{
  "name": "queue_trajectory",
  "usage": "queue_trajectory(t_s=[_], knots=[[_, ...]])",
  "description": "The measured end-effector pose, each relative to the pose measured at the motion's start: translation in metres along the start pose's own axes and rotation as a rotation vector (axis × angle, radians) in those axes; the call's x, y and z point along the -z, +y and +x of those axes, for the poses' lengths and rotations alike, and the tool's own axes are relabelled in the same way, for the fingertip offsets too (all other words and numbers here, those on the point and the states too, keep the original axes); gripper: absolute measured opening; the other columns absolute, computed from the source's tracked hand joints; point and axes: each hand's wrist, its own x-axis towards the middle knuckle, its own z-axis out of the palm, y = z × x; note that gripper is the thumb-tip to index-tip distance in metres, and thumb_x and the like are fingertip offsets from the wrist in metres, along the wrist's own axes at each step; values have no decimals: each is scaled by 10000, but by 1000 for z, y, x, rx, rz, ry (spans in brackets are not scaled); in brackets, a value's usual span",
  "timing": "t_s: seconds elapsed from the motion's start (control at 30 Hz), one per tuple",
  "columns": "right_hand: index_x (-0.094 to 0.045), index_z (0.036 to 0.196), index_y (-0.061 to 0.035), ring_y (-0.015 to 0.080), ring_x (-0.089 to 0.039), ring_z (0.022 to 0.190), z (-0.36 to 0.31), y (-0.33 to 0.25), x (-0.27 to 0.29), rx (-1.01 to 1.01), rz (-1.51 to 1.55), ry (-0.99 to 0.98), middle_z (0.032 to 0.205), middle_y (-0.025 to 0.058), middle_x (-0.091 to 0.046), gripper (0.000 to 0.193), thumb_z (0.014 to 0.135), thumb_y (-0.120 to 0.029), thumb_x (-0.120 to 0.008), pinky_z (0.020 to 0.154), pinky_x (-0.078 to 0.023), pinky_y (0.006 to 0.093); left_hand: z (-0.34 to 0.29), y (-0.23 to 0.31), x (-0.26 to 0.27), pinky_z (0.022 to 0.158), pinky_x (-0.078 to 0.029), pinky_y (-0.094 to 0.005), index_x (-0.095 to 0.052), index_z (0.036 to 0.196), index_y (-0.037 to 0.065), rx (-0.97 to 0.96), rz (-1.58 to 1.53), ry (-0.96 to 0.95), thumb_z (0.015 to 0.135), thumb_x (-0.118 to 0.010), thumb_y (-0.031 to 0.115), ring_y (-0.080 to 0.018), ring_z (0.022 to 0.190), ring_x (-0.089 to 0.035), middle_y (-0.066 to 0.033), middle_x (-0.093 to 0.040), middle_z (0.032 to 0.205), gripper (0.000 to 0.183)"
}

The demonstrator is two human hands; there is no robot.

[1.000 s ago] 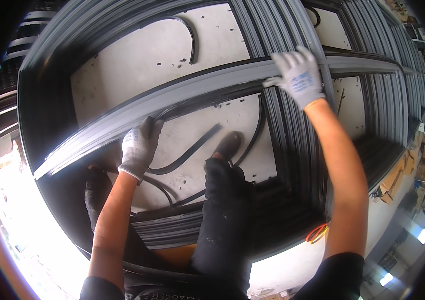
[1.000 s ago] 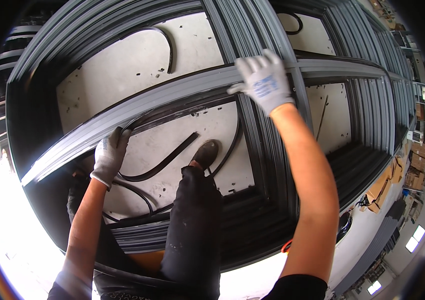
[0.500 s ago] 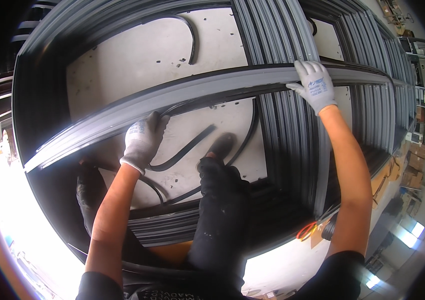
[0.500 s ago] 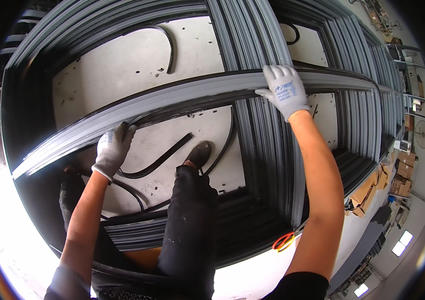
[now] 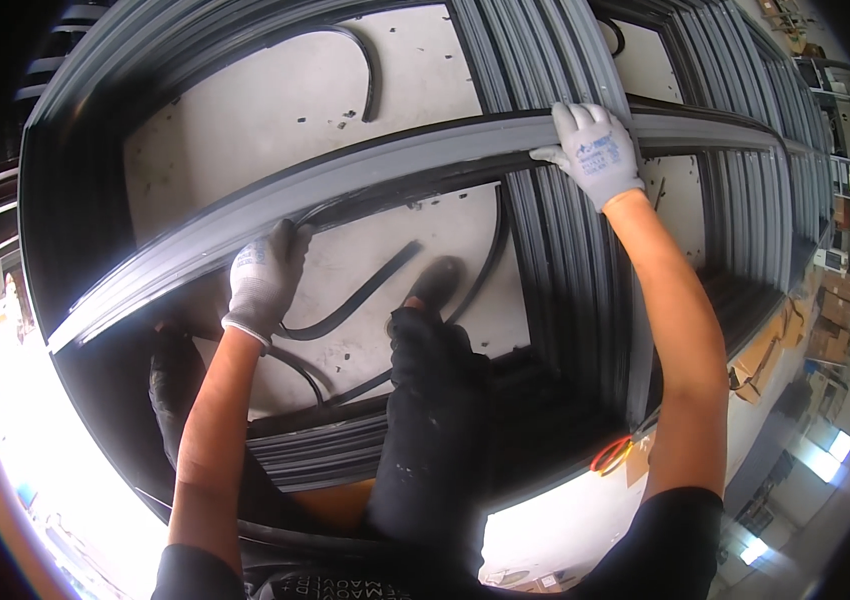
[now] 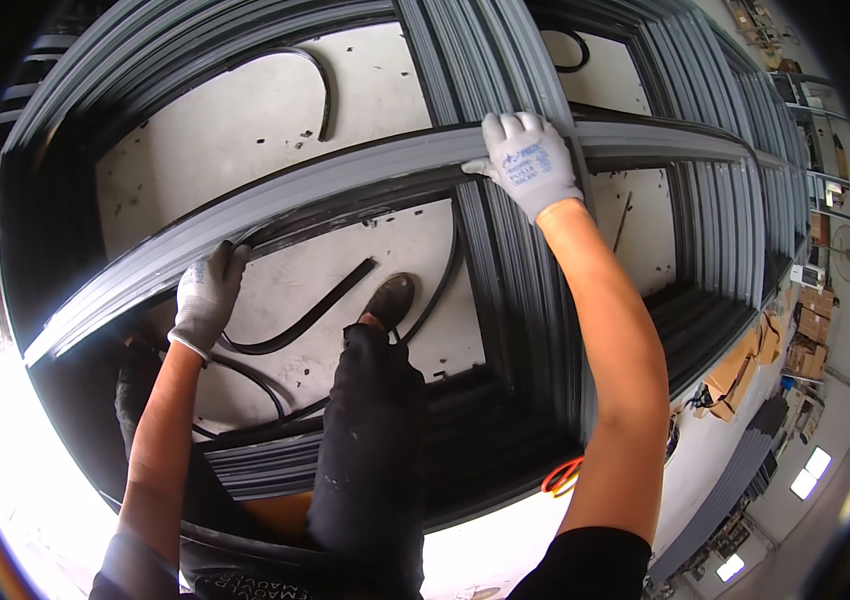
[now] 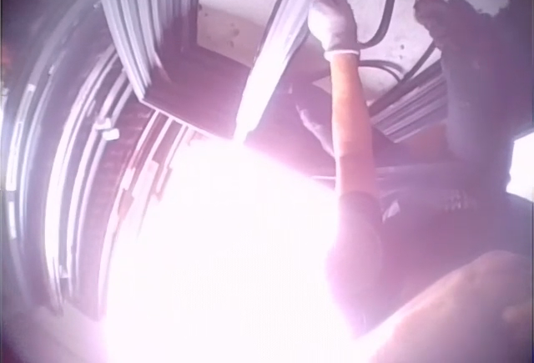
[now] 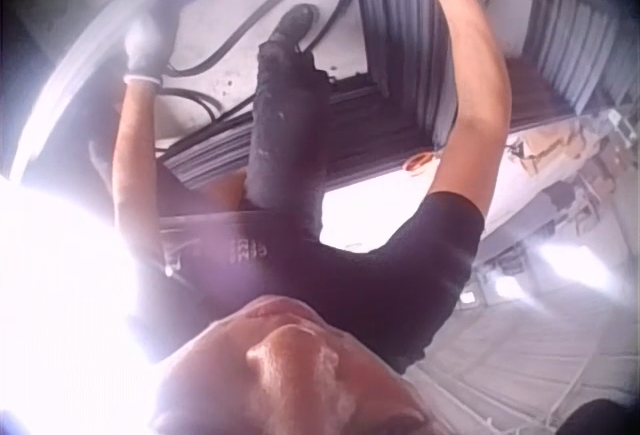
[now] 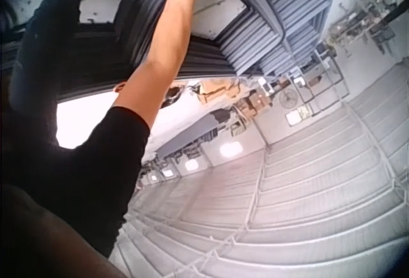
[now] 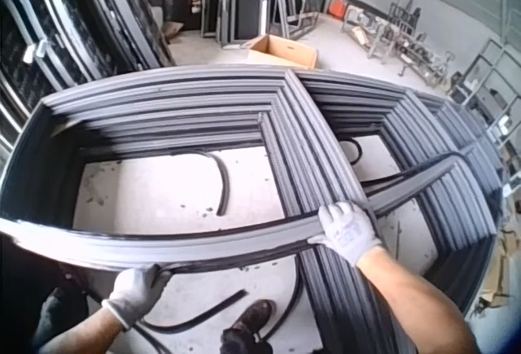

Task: Installing black rubber seals into metal door or window frames using scissors to cut the trim.

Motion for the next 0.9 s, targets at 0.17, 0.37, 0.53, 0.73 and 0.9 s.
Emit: queue_trajectory(t_s=[0.17, 0.37, 0.53, 0.73, 0.9], knots=[[-573, 1163, -100, 219, -621, 1042, -5, 11, 4, 44, -3, -10, 1062, 50, -652, 526, 819, -467, -729, 905, -509, 373, 1, -2, 3, 703, -483, -507, -633, 936, 25, -19, 13, -19, 1017, -499, 402, -446, 801, -629, -226, -662, 806, 408], [-571, 1200, -85, 236, -622, 1059, -1, 17, 10, 15, 3, -193, 1094, 58, -650, 452, 847, -329, -711, 906, -512, 365, 1, 1, 0, 687, -478, -500, -624, 910, 14, -36, 28, 9, 1013, -522, 370, -454, 779, -620, -231, -647, 771, 385], [-526, 1335, -61, 255, -593, 1165, 2, 0, 24, -31, -88, -245, 1195, 111, -643, 819, 783, -639, -704, 1038, -455, 397, 1, 1, 4, 689, -480, -501, -634, 919, 8, -50, 29, 15, 1006, -534, 365, -458, 786, -619, -239, -648, 779, 380], [-573, 1290, -96, 250, -598, 1103, 11, -38, 1, -49, 81, 27, 1136, 63, -659, 782, 763, -665, -671, 1034, -436, 407, 3, 0, 2, 683, -485, -506, -642, 924, 5, -52, 32, 24, 1006, -537, 362, -450, 779, -628, -242, -655, 793, 381], [-591, 1245, -110, 234, -609, 1040, 14, -40, 7, -73, 116, -63, 1070, 46, -663, 740, 763, -667, -667, 986, -456, 398, 4, -1, 1, 690, -488, -499, -647, 908, -6, -29, 56, 13, 1003, -543, 352, -446, 779, -629, -242, -656, 799, 384]])
